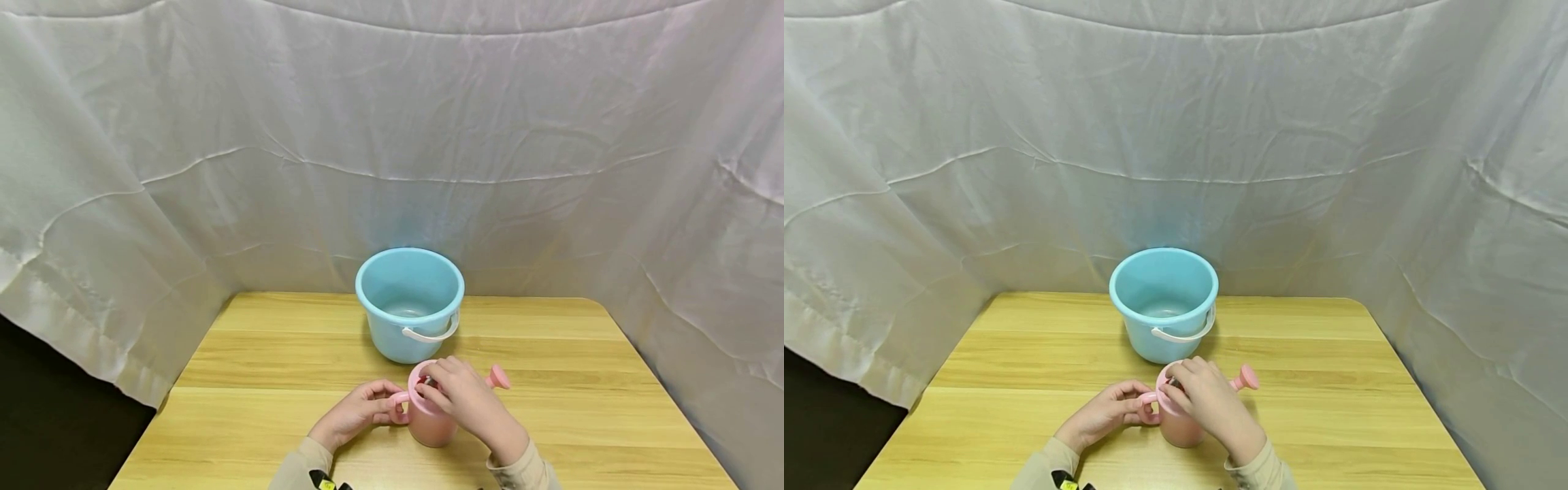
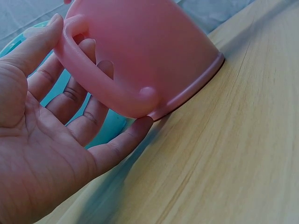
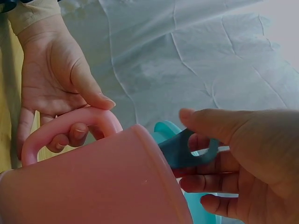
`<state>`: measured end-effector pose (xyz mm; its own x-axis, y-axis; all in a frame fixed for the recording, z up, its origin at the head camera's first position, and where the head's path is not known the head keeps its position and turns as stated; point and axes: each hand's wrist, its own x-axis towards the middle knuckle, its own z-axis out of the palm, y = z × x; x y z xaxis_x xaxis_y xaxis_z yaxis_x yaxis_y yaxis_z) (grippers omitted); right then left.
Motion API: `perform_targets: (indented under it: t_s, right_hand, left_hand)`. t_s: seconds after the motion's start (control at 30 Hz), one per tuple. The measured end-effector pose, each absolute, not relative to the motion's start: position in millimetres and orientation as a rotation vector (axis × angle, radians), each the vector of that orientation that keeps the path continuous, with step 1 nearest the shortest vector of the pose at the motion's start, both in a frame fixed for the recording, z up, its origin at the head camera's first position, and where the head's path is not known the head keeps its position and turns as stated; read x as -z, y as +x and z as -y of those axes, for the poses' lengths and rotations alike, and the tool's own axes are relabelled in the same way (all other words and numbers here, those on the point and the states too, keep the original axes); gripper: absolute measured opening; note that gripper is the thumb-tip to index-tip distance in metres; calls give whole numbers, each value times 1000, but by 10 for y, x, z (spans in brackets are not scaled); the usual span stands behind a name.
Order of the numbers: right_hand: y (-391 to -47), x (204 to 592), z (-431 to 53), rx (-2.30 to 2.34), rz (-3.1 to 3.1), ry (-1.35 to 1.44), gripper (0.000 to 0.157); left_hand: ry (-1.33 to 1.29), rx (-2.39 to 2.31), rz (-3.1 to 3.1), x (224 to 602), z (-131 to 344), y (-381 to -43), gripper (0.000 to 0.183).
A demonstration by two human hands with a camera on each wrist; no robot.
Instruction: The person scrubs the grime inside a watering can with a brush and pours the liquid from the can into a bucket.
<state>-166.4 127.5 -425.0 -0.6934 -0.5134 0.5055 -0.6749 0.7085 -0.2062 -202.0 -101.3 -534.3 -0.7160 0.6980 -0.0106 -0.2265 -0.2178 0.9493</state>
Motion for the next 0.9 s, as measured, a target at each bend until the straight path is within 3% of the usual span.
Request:
perform_targets:
  t_s: [0.9]
  right_hand:
    - [-1541, 4050, -1324, -731, 2345, 1013, 12]
  left_hand:
    - [558, -1973, -1446, 5339, 1009, -2030, 15]
